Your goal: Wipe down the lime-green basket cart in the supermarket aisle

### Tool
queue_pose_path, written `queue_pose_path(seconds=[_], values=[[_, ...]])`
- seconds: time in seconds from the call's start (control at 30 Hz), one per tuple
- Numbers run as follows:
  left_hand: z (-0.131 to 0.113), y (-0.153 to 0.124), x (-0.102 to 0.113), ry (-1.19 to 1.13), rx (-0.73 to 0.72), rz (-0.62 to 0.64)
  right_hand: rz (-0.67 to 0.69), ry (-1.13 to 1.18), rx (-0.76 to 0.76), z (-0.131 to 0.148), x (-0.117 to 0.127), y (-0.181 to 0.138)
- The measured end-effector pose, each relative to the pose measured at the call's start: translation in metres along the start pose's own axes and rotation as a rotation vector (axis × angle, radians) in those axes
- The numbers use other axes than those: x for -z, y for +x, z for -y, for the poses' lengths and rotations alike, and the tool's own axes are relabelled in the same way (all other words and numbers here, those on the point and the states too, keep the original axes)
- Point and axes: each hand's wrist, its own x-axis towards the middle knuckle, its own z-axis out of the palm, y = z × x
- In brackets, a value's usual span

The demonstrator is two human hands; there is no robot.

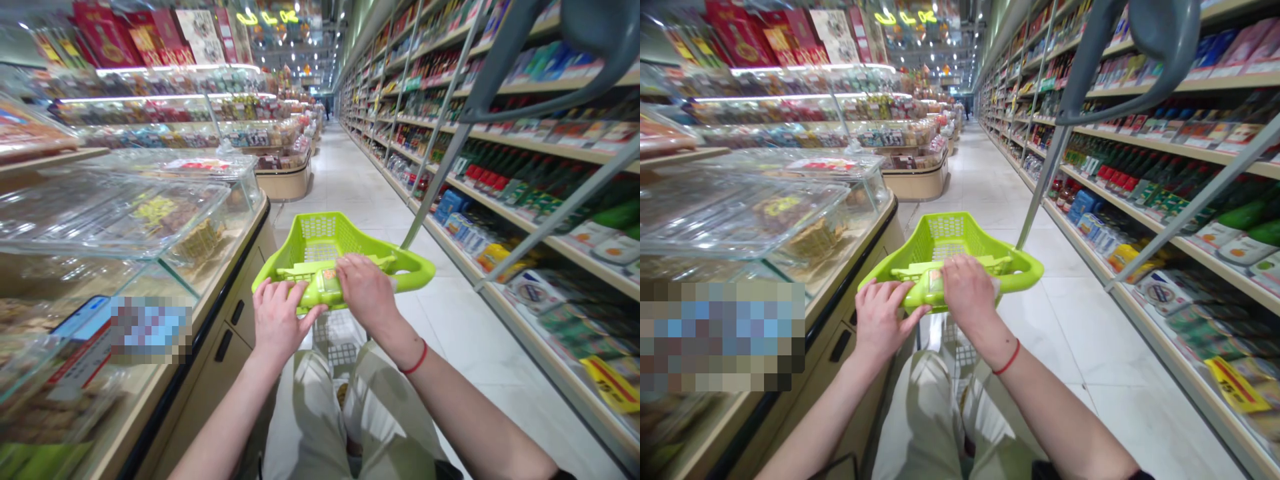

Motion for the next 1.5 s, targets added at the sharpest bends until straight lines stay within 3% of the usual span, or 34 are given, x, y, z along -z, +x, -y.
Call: queue_pose_path(seconds=[0.1, 0.17, 0.3, 0.5, 0.67, 0.93, 1.13, 1.23, 1.37, 1.5], values=[[0.0, 0.0, 0.0, 0.017, 0.009, 0.016, 0.007, 0.013, 0.109, 0.031, -0.006, 0.004], [0.0, 0.0, 0.0, 0.026, 0.014, 0.022, -0.015, 0.039, 0.159, 0.037, -0.008, 0.003], [0.001, 0.0, 0.001, 0.001, 0.008, 0.013, -0.106, 0.081, 0.132, 0.013, -0.006, -0.005], [0.002, -0.001, 0.0, -0.027, -0.002, -0.016, -0.214, 0.139, -0.034, -0.041, 0.005, -0.022], [0.002, -0.001, -0.001, -0.037, 0.005, -0.013, -0.295, 0.108, -0.094, -0.035, 0.003, -0.036], [0.001, 0.0, 0.0, -0.049, 0.017, 0.002, -0.256, 0.121, 0.274, 0.021, -0.019, -0.045], [0.003, 0.0, -0.001, -0.053, 0.002, -0.03, -0.217, 0.095, 0.481, 0.003, -0.018, -0.048], [0.004, 0.0, -0.002, -0.059, -0.013, -0.048, -0.232, 0.088, 0.45, -0.019, -0.017, -0.057], [0.006, 0.001, -0.003, -0.077, -0.018, -0.053, -0.312, 0.127, 0.296, -0.046, -0.016, -0.071], [0.006, 0.001, -0.003, -0.087, -0.01, -0.056, -0.385, 0.144, 0.165, -0.052, -0.016, -0.077]])
